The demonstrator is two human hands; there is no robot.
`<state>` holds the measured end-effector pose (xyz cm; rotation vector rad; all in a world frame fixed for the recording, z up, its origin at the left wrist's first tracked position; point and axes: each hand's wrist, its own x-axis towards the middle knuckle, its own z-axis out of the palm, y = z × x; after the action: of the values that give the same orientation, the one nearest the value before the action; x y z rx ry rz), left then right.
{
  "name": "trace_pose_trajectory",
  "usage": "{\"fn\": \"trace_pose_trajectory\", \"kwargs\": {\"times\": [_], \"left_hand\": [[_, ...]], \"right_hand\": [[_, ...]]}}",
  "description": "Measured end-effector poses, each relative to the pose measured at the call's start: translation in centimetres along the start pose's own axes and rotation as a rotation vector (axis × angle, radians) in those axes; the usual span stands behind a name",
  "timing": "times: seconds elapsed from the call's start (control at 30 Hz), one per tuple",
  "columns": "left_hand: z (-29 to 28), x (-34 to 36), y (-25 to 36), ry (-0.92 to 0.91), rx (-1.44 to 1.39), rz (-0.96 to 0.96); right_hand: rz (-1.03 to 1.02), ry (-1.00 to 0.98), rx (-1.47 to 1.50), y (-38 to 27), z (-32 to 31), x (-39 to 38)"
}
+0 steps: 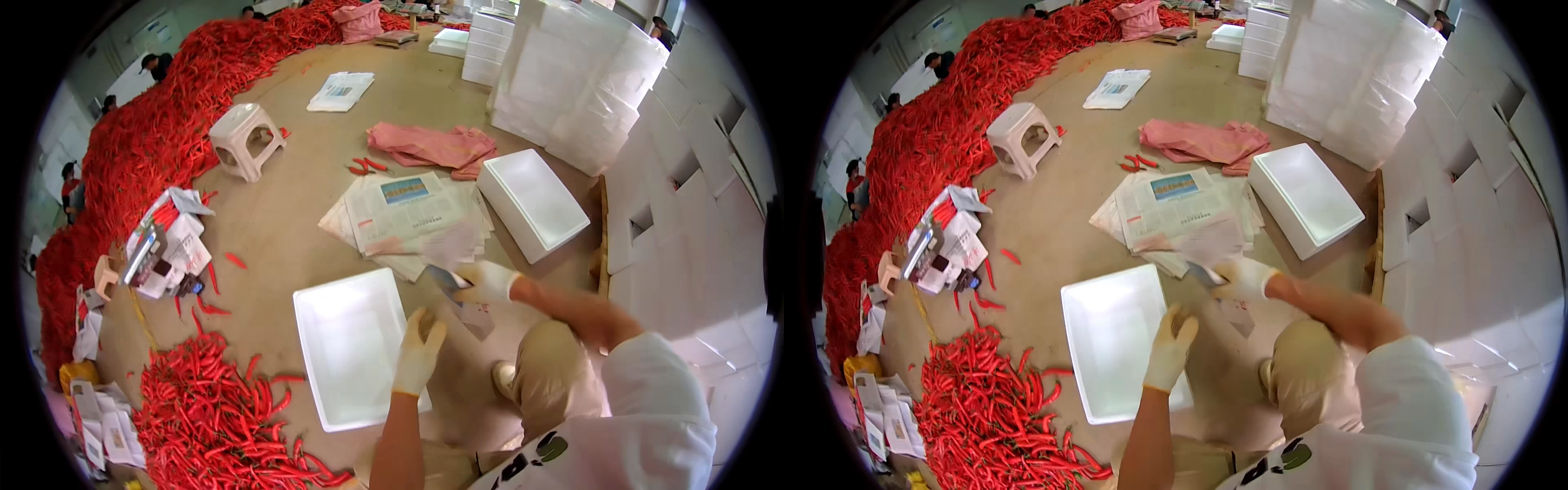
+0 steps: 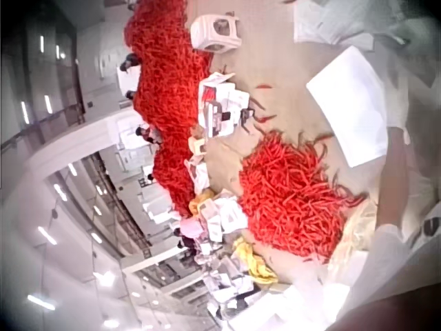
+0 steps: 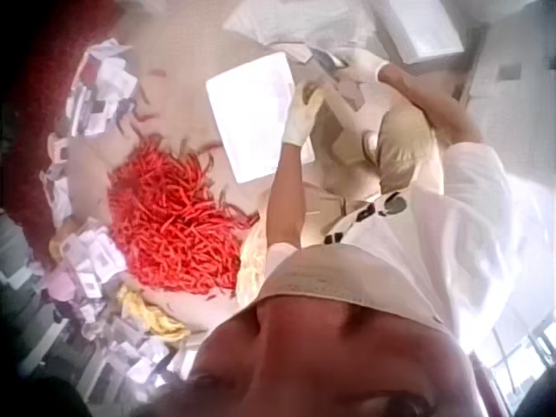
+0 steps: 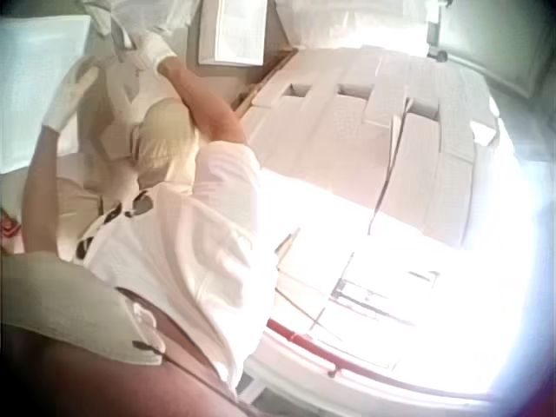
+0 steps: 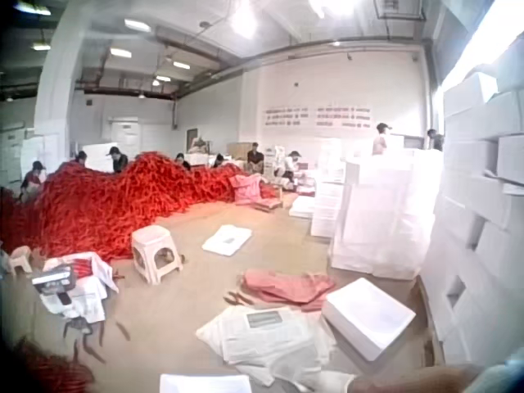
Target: The person lines foam boxes with sheets of newspaper by hand, smoothing the paper into the corners and sides of each box.
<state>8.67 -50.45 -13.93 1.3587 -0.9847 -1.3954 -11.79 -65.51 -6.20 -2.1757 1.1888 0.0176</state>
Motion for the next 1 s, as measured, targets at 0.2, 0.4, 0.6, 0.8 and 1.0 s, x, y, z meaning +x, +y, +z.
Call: {"fn": "trace_pose_trajectory", "kwargs": {"times": [0.2,0.4,0.6,0.8,1.0], "left_hand": [[0.0,-0.1,4.5,-0.109,-0.531,-0.022],[-2.6,-1.4,5.8,0.015,-0.288,0.219],[-2.2,-0.8,3.4,0.034,-0.324,0.071],[-2.4,-2.2,1.8,-0.117,-0.756,-0.097],[-0.5,-1.3,0.5,-0.082,-0.661,-0.202]], "right_hand": [[-0.172,-0.284,-0.150,-10.9,-3.1,0.3],[-0.113,-0.269,0.051,-13.1,-1.8,-1.1],[-0.211,-0.119,-0.034,-10.3,1.0,-1.3],[-0.106,-0.409,-0.028,-10.3,-1.6,-2.1],[-0.013,-0.436,-0.171,-10.5,-0.8,-2.6]]}}
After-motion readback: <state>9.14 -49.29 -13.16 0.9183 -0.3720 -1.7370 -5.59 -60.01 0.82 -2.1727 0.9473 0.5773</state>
